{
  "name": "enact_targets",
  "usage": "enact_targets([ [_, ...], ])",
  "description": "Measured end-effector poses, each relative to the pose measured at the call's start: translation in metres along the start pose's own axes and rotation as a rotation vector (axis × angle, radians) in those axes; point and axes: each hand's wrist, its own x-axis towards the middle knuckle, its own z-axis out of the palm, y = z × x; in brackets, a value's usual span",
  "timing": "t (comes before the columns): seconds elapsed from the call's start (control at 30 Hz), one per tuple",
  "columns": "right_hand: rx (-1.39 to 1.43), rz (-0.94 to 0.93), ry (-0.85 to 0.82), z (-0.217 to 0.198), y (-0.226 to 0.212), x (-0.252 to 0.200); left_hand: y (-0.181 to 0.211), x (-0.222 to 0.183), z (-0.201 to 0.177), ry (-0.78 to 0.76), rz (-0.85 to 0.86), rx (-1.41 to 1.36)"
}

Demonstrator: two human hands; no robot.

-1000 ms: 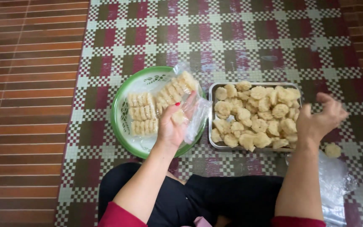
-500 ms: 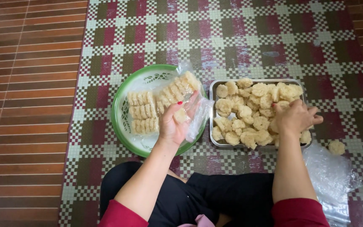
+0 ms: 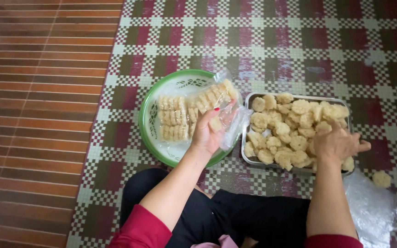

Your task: Pack small snack items into plastic bags from a tray while sitting on the floor

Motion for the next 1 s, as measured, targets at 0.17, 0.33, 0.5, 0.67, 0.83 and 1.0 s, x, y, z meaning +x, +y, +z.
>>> enact_targets([
  [0.17,0.407,-0.065,0.153,-0.060,-0.016,-0.016,0.000,0.004,-0.012,-0.022,0.014,-0.081],
  [0.33,1.481,-0.075,-0.220,-0.150,-0.058,-0.055,0.007,-0.005,0.010,-0.056,0.022,-0.080],
  [0.5,2.046,0.021,-0.472,-0.171,-0.104,-0.100,0.010,-0.024,0.029,0.077,0.011,0.009],
  [0.67,1.901,-0.059,-0.358,-0.191,-0.123,-0.120,-0.004,-0.022,0.038,0.147,0.078,-0.012],
  [0.83,1.797,-0.227,-0.015,-0.196,-0.135,-0.134,-0.007,-0.026,0.045,0.166,0.014,0.106],
  [1.0,1.534,-0.510,0.441,-0.208,-0.141,-0.125,-0.012,-0.030,0.046,0.119,0.019,0.202],
])
